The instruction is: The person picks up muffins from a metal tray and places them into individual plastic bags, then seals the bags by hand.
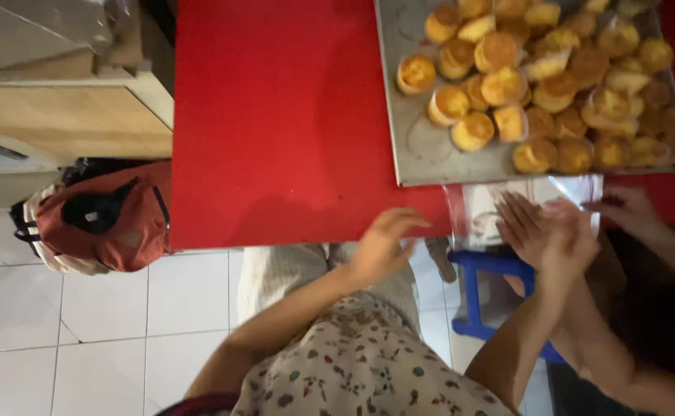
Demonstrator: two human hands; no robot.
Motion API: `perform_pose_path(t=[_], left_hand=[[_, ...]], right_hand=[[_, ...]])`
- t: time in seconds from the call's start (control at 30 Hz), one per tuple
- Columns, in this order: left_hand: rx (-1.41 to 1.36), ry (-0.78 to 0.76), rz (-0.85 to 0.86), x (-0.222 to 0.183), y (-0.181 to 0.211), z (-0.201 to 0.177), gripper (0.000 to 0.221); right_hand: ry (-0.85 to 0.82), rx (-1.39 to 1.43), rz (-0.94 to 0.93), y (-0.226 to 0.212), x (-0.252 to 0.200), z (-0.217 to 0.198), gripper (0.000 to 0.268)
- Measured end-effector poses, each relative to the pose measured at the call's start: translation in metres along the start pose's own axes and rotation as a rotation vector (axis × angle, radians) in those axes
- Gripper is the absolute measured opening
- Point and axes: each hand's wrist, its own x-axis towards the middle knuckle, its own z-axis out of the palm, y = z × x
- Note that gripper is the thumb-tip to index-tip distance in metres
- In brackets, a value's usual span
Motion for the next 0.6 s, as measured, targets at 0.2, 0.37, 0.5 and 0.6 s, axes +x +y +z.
perform_pose_path(t=[0.2,0.37,0.5,0.6], left_hand=[[0.469,-0.323,0.496,0.04,-0.021,0.083,0.036],[0.544,-0.307,0.678,0.051,-0.052,0.101,0.033],[0.515,-0.352,0.637,0.044,-0.062,0.102,0.028],[0.616,-0.297,0.686,0.043,-0.063,0.1,0.03]], right_hand=[[0.156,-0.362,-0.399,0.02,0.02,-0.06,0.036],[-0.144,-0.385,-0.559,0.057,-0.005,-0.009,0.009],[-0.165,-0.51,-0.396,0.105,-0.003,0.018,0.017],[-0.036,-0.519,-0.564,0.116,0.0,0.023,0.016]])
